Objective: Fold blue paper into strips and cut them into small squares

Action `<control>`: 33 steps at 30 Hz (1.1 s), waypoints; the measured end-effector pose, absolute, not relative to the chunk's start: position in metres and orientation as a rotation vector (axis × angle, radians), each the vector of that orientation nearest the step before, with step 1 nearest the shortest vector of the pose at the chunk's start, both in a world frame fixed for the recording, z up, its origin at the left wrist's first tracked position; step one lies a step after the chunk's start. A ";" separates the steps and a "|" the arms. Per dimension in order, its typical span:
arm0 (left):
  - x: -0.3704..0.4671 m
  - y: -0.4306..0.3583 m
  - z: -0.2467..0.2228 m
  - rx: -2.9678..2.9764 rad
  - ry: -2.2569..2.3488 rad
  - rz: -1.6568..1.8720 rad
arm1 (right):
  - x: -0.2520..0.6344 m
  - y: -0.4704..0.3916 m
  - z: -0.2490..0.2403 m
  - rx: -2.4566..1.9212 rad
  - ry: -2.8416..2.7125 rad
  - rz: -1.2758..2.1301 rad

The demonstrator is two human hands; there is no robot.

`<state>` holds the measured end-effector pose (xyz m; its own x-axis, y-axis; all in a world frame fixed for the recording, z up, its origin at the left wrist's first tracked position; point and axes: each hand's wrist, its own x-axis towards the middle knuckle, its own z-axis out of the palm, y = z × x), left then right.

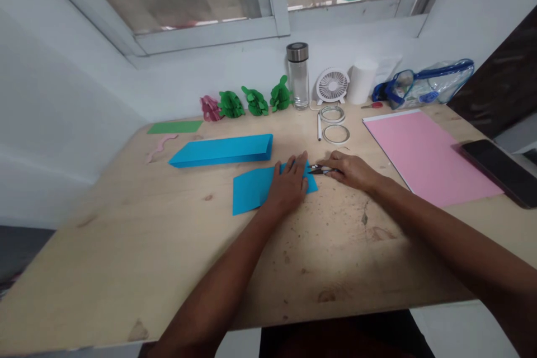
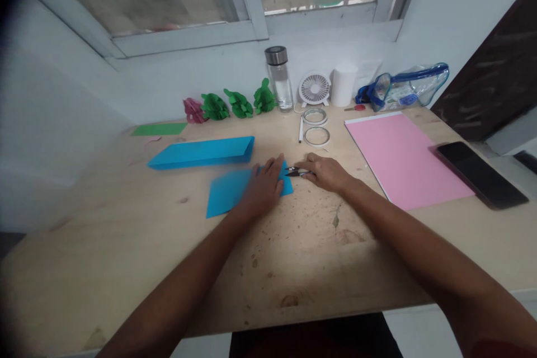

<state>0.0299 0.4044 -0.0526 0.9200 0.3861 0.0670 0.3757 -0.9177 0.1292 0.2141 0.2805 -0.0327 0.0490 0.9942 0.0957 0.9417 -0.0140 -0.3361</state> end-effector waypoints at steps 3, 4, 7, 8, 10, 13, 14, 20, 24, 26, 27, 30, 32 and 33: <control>0.030 0.404 -0.053 2.968 0.584 0.146 | 0.216 0.280 -0.032 -1.988 -2.011 0.266; 0.030 0.404 -0.054 2.968 0.585 0.147 | 0.217 0.279 -0.031 -1.973 -2.028 0.276; 0.030 0.405 -0.055 2.972 0.586 0.155 | 0.218 0.276 -0.029 -1.936 -2.066 0.296; 0.030 0.405 -0.055 2.972 0.584 0.160 | 0.219 0.276 -0.028 -1.930 -2.072 0.297; 0.030 0.405 -0.056 2.970 0.576 0.169 | 0.219 0.275 -0.028 -1.914 -2.082 0.303; 0.030 0.405 -0.056 2.967 0.572 0.173 | 0.220 0.274 -0.028 -1.883 -2.096 0.313; 0.030 0.405 -0.056 2.966 0.573 0.169 | 0.220 0.273 -0.029 -1.873 -2.102 0.317; 0.030 0.405 -0.055 2.989 0.572 0.182 | 0.218 0.263 -0.029 -1.800 -2.120 0.360; 0.030 0.405 -0.056 2.989 0.574 0.175 | 0.216 0.257 -0.027 -1.765 -2.104 0.384; 0.030 0.405 -0.056 2.981 0.574 0.188 | 0.215 0.252 -0.025 -1.741 -2.106 0.419; 0.030 0.405 -0.056 2.975 0.568 0.200 | 0.214 0.249 -0.025 -1.734 -2.105 0.435; 0.028 0.406 -0.055 2.939 0.536 0.239 | 0.206 0.238 -0.023 -1.800 -2.023 0.407; 0.025 0.406 -0.053 2.903 0.548 0.287 | 0.197 0.228 -0.022 -1.917 -1.890 0.309; 0.022 0.406 -0.052 2.882 0.560 0.314 | 0.191 0.223 -0.022 -1.980 -1.816 0.248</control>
